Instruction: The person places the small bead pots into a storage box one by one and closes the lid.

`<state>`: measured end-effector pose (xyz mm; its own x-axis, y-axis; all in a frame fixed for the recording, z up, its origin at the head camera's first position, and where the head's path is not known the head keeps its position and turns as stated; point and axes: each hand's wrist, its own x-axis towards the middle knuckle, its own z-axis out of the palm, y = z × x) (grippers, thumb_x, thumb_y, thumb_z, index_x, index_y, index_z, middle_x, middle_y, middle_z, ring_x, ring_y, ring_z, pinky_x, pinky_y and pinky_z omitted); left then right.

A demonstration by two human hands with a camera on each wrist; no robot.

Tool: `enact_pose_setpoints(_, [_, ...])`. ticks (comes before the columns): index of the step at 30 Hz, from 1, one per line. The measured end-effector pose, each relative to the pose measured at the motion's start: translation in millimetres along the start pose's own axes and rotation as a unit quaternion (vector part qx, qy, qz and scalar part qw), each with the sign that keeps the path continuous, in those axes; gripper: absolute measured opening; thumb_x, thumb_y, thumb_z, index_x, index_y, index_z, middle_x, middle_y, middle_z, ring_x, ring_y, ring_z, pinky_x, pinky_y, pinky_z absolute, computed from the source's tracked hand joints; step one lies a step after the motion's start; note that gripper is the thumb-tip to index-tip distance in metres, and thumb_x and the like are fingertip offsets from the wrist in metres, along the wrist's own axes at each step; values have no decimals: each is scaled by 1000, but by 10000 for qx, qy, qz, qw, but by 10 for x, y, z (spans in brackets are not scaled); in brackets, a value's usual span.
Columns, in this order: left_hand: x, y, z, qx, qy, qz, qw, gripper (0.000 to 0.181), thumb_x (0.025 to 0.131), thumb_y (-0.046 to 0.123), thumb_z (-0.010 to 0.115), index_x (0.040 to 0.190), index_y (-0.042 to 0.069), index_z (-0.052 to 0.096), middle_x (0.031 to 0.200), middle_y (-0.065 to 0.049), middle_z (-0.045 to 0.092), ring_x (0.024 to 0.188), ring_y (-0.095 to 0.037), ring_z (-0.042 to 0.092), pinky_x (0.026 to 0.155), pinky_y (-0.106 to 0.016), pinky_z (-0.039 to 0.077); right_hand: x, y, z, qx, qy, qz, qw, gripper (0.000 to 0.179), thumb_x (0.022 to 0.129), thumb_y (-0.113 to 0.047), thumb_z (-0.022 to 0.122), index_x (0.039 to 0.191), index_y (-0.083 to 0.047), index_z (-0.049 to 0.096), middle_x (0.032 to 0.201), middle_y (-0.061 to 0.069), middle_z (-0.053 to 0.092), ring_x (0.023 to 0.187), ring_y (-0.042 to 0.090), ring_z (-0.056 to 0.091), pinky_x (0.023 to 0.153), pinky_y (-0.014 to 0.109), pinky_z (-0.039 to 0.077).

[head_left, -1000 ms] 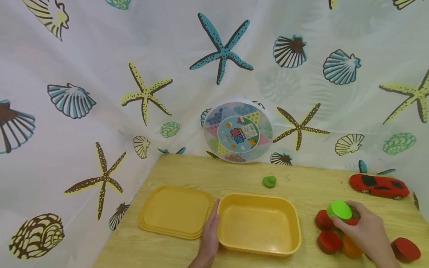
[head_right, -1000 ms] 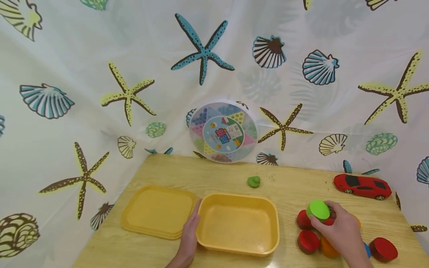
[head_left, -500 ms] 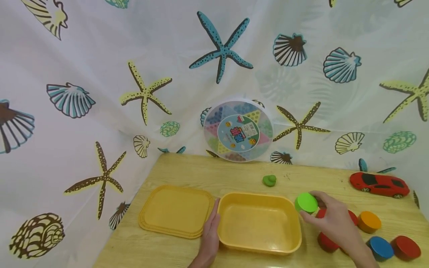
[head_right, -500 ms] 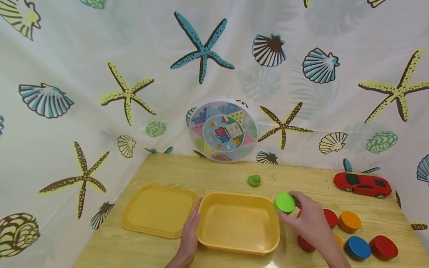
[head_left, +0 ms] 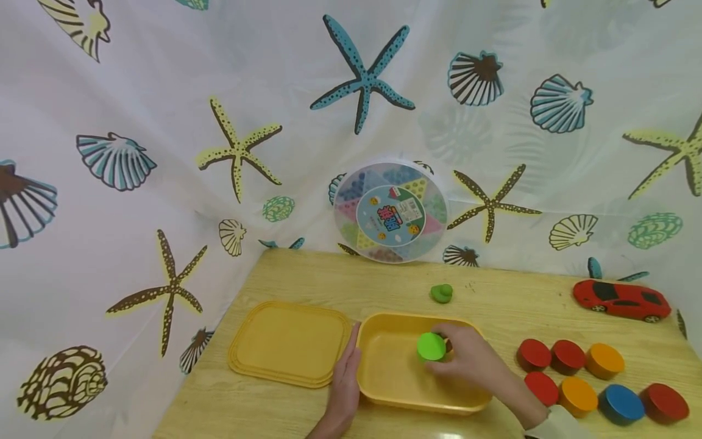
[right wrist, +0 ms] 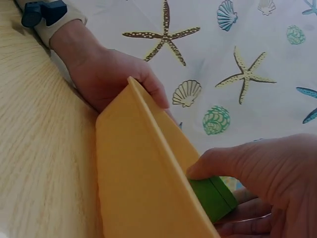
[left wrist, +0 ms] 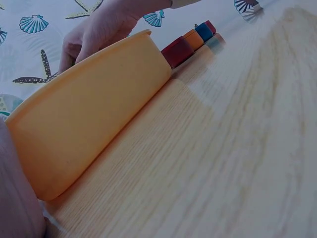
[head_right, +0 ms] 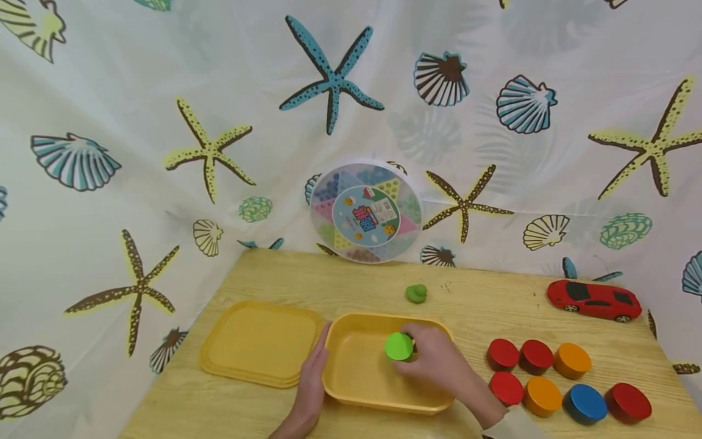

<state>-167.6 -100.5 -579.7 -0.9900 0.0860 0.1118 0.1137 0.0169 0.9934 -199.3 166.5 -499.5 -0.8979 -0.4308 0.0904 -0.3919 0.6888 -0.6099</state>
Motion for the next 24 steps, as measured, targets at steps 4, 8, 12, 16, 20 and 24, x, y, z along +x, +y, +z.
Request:
enact_pose_setpoints(4, [6, 5, -2, 125, 89, -76, 9999, 57, 117, 34, 22, 168, 10, 15, 174, -4, 18, 159, -18, 16, 123, -16, 14, 132, -36, 164, -337, -387, -201, 9985, 48, 80, -29, 91, 117, -7, 71, 96, -7, 69, 84, 8, 60, 73, 27, 52])
enact_pose_setpoints(8, [9, 3, -6, 216, 150, -160, 9995, 56, 117, 34, 23, 168, 11, 17, 174, -2, 19, 159, -17, 16, 125, -26, 12, 241, -94, 259, -233, -764, -108, 9967, 49, 83, -27, 88, 123, -4, 68, 96, -5, 66, 83, 9, 55, 72, 30, 50])
enact_pose_setpoints(12, [10, 0, 0, 234, 176, -133, 9995, 56, 117, 33, 24, 168, 11, 18, 174, -3, 20, 159, -17, 17, 124, -20, 13, 338, -131, 321, 169, -866, -73, 9961, 46, 87, -23, 85, 124, -2, 68, 97, -4, 66, 83, 11, 56, 72, 30, 50])
enact_pose_setpoints(16, [3, -1, 5, 215, 147, -46, 9997, 56, 117, 32, 24, 168, 10, 17, 174, -4, 19, 159, -18, 17, 120, -11, 13, 398, -143, 384, 291, -727, -223, 9967, 40, 85, -19, 86, 117, -2, 70, 93, -3, 65, 81, 11, 56, 70, 27, 50])
enact_pose_setpoints(20, [-2, -4, 6, 326, 196, -28, 9993, 56, 117, 33, 24, 168, 10, 19, 173, -5, 20, 159, -20, 16, 120, -12, 11, 444, -152, 456, 584, -588, -226, 9963, 36, 84, -14, 86, 115, -3, 70, 92, -1, 67, 78, 10, 58, 67, 26, 52])
enact_pose_setpoints(24, [-2, -6, 6, 428, 223, -64, 9988, 56, 117, 34, 24, 168, 11, 20, 173, -3, 20, 159, -20, 15, 120, -13, 9, 493, -156, 524, 894, -482, -71, 9948, 40, 84, -10, 86, 119, 1, 69, 99, 5, 72, 81, 13, 67, 68, 27, 59])
